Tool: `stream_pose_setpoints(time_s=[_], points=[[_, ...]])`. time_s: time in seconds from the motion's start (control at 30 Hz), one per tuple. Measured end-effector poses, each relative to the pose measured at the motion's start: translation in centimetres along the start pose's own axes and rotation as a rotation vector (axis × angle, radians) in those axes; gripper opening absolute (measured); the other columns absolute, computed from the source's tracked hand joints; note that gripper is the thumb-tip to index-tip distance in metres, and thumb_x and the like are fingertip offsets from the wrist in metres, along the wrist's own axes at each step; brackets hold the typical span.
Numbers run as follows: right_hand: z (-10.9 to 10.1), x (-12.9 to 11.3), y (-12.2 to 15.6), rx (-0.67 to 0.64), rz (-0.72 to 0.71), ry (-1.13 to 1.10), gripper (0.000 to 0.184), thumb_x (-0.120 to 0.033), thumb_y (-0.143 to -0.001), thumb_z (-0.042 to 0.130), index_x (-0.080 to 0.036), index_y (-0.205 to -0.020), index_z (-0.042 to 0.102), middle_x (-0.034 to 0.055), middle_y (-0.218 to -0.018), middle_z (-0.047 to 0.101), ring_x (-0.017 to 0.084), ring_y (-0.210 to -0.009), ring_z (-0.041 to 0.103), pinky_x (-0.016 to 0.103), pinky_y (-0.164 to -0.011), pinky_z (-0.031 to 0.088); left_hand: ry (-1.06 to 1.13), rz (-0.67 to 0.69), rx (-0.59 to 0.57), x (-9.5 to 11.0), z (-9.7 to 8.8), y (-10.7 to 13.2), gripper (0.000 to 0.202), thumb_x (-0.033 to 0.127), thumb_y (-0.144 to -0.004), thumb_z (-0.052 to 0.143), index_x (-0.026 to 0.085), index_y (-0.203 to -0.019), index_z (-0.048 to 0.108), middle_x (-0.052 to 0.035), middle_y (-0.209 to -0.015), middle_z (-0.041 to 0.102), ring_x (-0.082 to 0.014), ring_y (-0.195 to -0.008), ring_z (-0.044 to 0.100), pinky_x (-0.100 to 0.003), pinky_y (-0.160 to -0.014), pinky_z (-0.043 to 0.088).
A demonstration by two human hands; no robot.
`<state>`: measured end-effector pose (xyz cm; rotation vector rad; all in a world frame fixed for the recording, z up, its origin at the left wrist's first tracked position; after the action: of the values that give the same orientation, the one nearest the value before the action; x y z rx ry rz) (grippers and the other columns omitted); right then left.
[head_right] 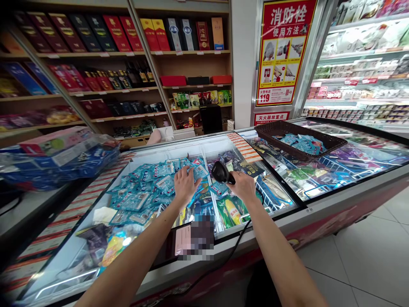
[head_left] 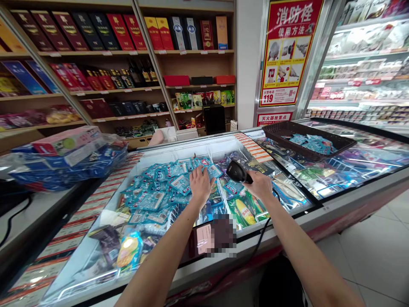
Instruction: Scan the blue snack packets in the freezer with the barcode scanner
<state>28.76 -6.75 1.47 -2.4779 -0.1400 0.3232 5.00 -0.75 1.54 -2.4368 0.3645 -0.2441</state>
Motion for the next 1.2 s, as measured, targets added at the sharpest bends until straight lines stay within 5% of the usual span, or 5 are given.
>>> stream_pose_setpoints(time_s=[0.33, 0.53, 0.67, 0.97, 1.2], points=[[0.0, 0.2, 0.2, 0.017, 0.071, 0.019, 0.031, -0.039, -0.076, 0.06, -0.023, -0.103, 0.062, 0.0045, -0.087, 0.068, 0.019, -0.082, 0.061, 0.025, -0.066, 0.036, -0.108, 0.0, -0.017, -2.9, -2.0, 1.2, 0.034, 0.025, -0.085, 0.043, 0.023, -0.117, 0.053, -0.0159, -0.124, 0.05, -0.0339, -0.12, 0.04, -0.057, -0.1, 0.024], [0.2, 0.7, 0.0, 0.049, 0.133, 0.049, 0.034, -0.045, -0.079, 0.056, -0.021, -0.103, 0.063, 0.0056, -0.082, 0.067, 0.02, -0.08, 0.06, 0.026, -0.065, 0.035, -0.04, 0.12, -0.066, -1.3, -1.8, 0.6, 0.036, 0.011, -0.083, 0.036, 0.024, -0.106, 0.06, -0.0109, -0.123, 0.054, -0.029, -0.117, 0.044, -0.053, -0.102, 0.024], [0.3, 0.9, -0.2, 0.07, 0.156, 0.05, 0.033, -0.044, -0.078, 0.058, -0.023, -0.103, 0.063, 0.0053, -0.082, 0.067, 0.02, -0.081, 0.06, 0.026, -0.066, 0.035, -0.047, 0.253, -0.213, -0.1, -0.6, 0.2, 0.034, 0.009, -0.082, 0.038, 0.023, -0.098, 0.064, -0.0095, -0.101, 0.062, -0.0259, -0.102, 0.054, -0.047, -0.096, 0.033], [0.0, 1.0, -0.4, 0.039, 0.174, 0.049, 0.035, -0.046, -0.079, 0.057, -0.024, -0.104, 0.062, 0.0052, -0.084, 0.067, 0.02, -0.08, 0.061, 0.026, -0.064, 0.035, 0.091, 0.097, -0.22, 3.0, -0.1, 0.1, 0.045, 0.055, -0.085, 0.038, 0.019, -0.099, 0.063, -0.0119, -0.096, 0.061, -0.0291, -0.098, 0.054, -0.045, -0.085, 0.041], [-0.3, 0.8, -0.3, 0.045, 0.152, 0.051, 0.035, -0.045, -0.077, 0.059, -0.024, -0.105, 0.062, 0.0046, -0.082, 0.067, 0.02, -0.079, 0.061, 0.027, -0.064, 0.036, 0.217, 0.209, -0.368, 6.0, 1.4, 0.4, 0.06, 0.067, -0.069, 0.055, 0.02, -0.107, 0.057, -0.0113, -0.101, 0.055, -0.0292, -0.1, 0.052, -0.043, -0.084, 0.043]])
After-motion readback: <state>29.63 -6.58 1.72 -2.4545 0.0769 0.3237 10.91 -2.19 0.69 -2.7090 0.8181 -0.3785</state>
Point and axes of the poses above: each hand's wrist, its own y-axis away from the middle knuckle, its own z-axis out of the palm, x = y × z, the point moved 1 cm from there along -y, towards the middle knuckle
